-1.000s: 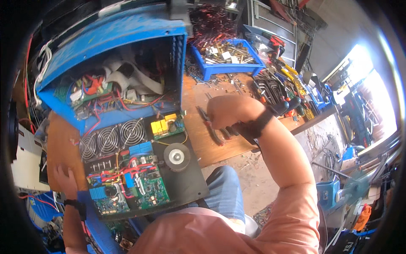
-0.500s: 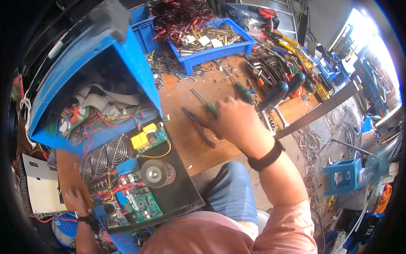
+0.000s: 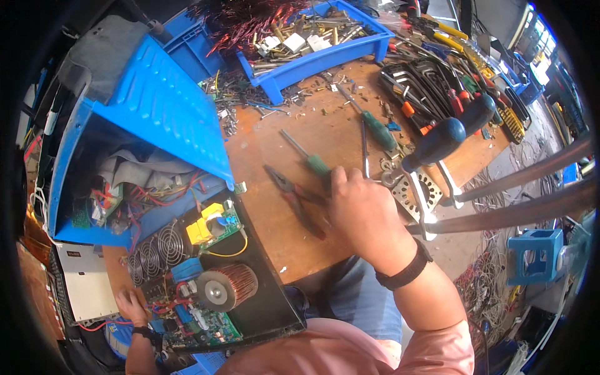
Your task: Repairing an electronic circuit board within a metal housing using hand tools.
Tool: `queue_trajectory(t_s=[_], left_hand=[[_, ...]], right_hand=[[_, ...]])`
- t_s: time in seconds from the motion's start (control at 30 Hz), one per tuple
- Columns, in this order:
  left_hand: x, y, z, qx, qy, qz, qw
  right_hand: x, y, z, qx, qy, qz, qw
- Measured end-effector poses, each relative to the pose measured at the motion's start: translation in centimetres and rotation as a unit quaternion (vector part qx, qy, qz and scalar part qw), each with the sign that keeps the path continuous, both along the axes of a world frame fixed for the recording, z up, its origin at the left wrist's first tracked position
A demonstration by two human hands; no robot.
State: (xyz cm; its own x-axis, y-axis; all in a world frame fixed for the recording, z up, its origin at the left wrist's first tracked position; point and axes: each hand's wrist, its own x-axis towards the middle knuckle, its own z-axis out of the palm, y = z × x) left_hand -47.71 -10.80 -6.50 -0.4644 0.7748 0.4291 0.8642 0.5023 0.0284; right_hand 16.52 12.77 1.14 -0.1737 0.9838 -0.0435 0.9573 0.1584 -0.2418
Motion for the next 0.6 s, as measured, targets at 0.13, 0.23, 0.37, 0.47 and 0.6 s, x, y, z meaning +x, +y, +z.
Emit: queue_trajectory(t_s=[0.13,0.23,0.37,0.47,0.6], left_hand=[[-0.1,-0.2,-0.4,0.029,-0.006,0.011,0.999],[-1.8,-1.0,-1.2,-0.008,-0.023,0.025,0.999],[-4.1,-2.0,-3.3,-0.071,0.008,0.112,0.991],[-4.7,-2.6,-4.1,-0.009,-0.012,0.031,0.999],[-3.9,-2.2,-3.8,0.02,-0.025,0.012,0.999]], right_hand=[[-0.3,0.2,1.5,0.092,0.062,-0.037,0.993],[-0.2,0.3,3.5,0.218,0.118,-0.01,0.969],[0.0,0.2,7.4,0.309,0.169,0.029,0.935],[-0.8,-1.3,10.8,0.226,0.306,-0.059,0.923],[-3.8,-1.2,13.6,0.215,0.344,0.009,0.914]])
